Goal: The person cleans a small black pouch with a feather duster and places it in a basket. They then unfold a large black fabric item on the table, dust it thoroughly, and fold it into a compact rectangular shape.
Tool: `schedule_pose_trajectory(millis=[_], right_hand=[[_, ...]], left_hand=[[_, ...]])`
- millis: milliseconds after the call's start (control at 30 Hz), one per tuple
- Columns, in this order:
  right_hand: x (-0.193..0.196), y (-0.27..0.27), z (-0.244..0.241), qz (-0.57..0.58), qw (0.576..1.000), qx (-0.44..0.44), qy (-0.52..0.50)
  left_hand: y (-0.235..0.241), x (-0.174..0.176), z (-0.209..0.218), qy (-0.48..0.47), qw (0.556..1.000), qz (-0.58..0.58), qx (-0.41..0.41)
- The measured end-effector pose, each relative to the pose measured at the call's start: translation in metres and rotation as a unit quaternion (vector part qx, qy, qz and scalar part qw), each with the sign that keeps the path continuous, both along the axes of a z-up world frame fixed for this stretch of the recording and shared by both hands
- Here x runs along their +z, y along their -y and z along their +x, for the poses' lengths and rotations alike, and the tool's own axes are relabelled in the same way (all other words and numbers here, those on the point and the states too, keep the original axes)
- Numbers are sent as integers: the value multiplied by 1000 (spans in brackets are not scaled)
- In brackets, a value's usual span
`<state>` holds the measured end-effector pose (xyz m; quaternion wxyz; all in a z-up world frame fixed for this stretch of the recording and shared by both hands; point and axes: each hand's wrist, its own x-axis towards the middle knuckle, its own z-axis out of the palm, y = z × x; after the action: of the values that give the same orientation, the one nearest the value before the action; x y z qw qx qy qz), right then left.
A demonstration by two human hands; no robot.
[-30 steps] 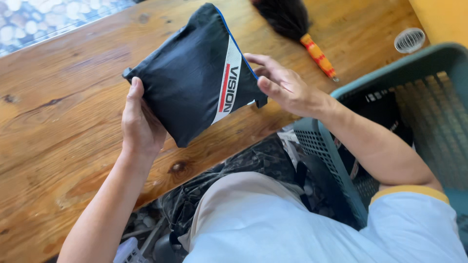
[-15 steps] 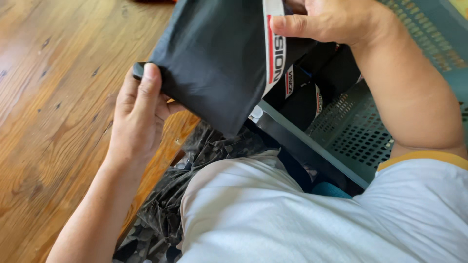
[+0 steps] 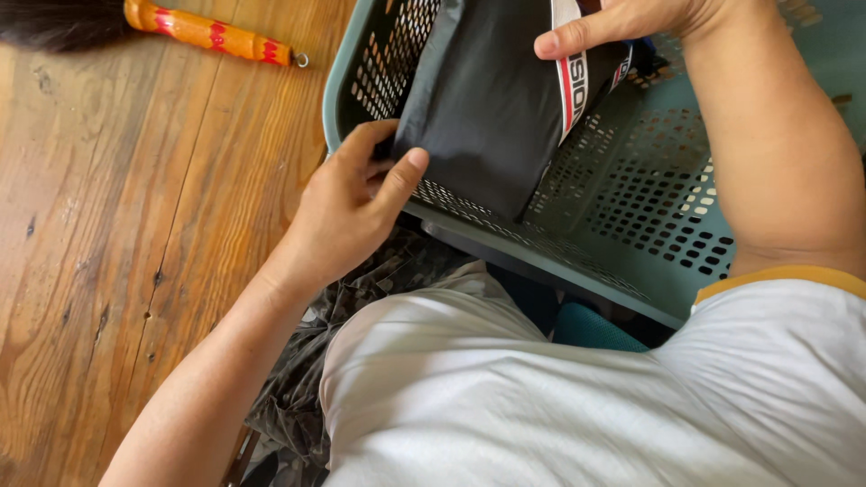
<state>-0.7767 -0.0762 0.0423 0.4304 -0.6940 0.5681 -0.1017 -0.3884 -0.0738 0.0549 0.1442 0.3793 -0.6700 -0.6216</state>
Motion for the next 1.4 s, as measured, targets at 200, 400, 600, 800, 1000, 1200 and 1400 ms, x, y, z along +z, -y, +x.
schedule_pose_trajectory(millis=[200, 400, 600, 800, 1000, 1200, 1400], right_hand=[[-17, -19, -20, 94, 994, -52, 35], [-30, -34, -36, 297, 934, -196, 2], [-81, -45, -29, 423, 884, -181, -80], [-155, -59, -20, 374, 897, -45, -229], [-135, -55, 13, 334, 880, -47, -334], [-136, -43, 29, 287, 862, -2, -419], [-16, 10, 86, -8, 904, -55, -423]], left_hand=[[-12, -25, -39, 106, 951, -232, -176], [-14, -46, -62, 165, 884, -340, -277], [-9, -48, -62, 138, 882, -364, -265], [0, -35, -50, 109, 882, -370, -269], [0, -30, -39, 68, 884, -395, -242], [1, -5, 5, -9, 875, -461, -148], [-7, 17, 111, 44, 865, -500, -19]])
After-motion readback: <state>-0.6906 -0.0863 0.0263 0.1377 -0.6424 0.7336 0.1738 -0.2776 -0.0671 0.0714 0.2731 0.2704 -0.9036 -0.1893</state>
